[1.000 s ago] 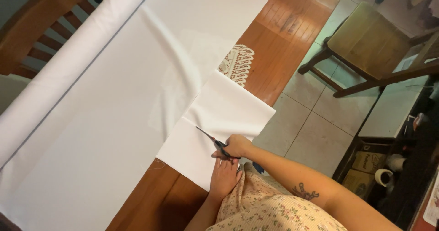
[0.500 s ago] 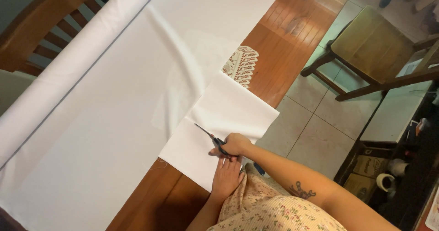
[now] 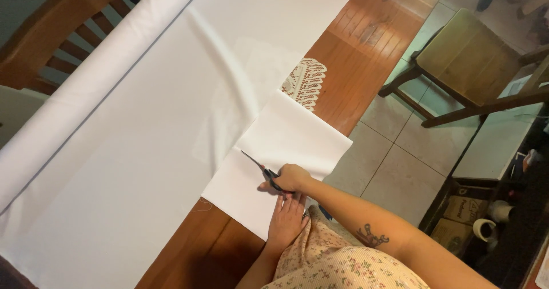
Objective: Cutting rectangular sections of white fabric from a large roll using scissors on a wooden table.
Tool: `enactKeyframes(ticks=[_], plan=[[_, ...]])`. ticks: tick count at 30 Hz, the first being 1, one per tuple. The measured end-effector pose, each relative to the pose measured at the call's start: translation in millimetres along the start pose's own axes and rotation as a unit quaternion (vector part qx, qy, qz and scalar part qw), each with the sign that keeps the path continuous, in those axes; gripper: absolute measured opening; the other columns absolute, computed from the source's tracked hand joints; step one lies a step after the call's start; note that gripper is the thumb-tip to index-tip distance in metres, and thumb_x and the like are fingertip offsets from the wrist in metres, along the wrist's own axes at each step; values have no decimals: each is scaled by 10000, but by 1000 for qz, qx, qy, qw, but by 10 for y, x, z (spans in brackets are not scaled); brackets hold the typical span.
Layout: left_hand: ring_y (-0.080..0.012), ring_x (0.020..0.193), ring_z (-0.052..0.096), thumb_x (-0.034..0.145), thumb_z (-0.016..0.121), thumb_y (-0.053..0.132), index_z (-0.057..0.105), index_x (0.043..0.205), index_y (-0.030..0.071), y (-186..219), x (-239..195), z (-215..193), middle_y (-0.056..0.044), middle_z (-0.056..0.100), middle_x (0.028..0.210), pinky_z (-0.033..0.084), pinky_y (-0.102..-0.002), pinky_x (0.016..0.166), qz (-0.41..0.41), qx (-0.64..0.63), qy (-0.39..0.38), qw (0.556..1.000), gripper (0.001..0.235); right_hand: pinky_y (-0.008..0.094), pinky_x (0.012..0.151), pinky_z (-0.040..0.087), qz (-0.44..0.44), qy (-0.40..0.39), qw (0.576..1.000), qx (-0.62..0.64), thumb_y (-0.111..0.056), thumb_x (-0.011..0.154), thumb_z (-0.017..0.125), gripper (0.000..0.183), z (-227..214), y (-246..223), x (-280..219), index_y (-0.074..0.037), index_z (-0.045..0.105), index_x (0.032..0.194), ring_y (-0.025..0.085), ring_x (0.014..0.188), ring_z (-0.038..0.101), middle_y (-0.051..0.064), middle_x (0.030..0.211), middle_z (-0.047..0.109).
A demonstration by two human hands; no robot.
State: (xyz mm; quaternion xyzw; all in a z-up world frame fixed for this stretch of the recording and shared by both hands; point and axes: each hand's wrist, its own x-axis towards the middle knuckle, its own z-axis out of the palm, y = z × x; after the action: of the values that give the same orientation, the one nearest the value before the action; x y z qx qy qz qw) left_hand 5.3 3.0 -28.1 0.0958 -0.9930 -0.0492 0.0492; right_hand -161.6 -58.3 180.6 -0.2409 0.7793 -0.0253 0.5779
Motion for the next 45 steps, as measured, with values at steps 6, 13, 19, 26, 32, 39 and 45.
enactKeyframes(ticks=[6, 13, 19, 26, 32, 39, 45], plan=[[-295, 1408, 411, 968, 565, 482, 402, 1567, 62, 1, 5, -33, -113, 505, 1511, 217, -509, 1228, 0, -21, -13, 1000, 749, 246, 562, 467, -1, -11, 999, 40, -567, 833, 764, 562, 45, 59, 143, -144, 511, 563, 108, 453, 527, 0, 450, 567], [-270, 1544, 233, 948, 537, 495, 310, 1598, 49, 2, 21, -59, -120, 315, 1654, 102, -496, 1280, -1, -9, -13, 1000, 820, 250, 664, 509, 9, 2, 1000, 2, -657, 765, 681, 525, 19, -85, 105, -156, 595, 633, 116, 564, 621, -27, 535, 647], [-276, 1530, 269, 953, 548, 510, 349, 1587, 57, 0, 23, -41, -118, 374, 1624, 119, -502, 1277, 1, 4, -4, 1000, 804, 272, 586, 494, -13, 20, 1000, -4, -639, 801, 713, 556, 113, 14, 377, -148, 551, 596, 147, 526, 586, -7, 494, 598], [-293, 1569, 181, 980, 471, 517, 321, 1591, 55, 1, 50, -106, -126, 302, 1662, 56, -530, 1289, 2, 14, -32, 999, 780, 273, 691, 482, -23, 5, 999, -29, -643, 816, 650, 527, 20, -136, 271, -178, 572, 582, 123, 582, 589, -44, 489, 587], [-282, 1573, 183, 949, 506, 552, 325, 1593, 71, 1, 40, -93, -114, 309, 1661, 63, -537, 1288, 5, 34, -24, 999, 824, 252, 713, 519, -26, -1, 1000, -14, -658, 831, 666, 508, 24, -152, 323, -175, 659, 675, 108, 649, 682, 1, 608, 716], [-259, 1581, 168, 946, 489, 551, 296, 1608, 95, 9, 21, -46, -88, 282, 1677, 84, -520, 1288, 2, 43, -21, 999, 826, 225, 744, 532, -42, -5, 999, 21, -579, 838, 691, 472, 54, -126, 456, -169, 650, 607, 83, 610, 711, -2, 512, 656], [-277, 1594, 131, 949, 467, 551, 265, 1618, 84, 11, 16, -53, -98, 251, 1693, 81, -517, 1282, 4, 33, -27, 999, 840, 227, 816, 507, -36, -33, 998, 25, -574, 832, 677, 433, -59, -305, 206, -166, 643, 691, 100, 637, 711, -15, 505, 601]])
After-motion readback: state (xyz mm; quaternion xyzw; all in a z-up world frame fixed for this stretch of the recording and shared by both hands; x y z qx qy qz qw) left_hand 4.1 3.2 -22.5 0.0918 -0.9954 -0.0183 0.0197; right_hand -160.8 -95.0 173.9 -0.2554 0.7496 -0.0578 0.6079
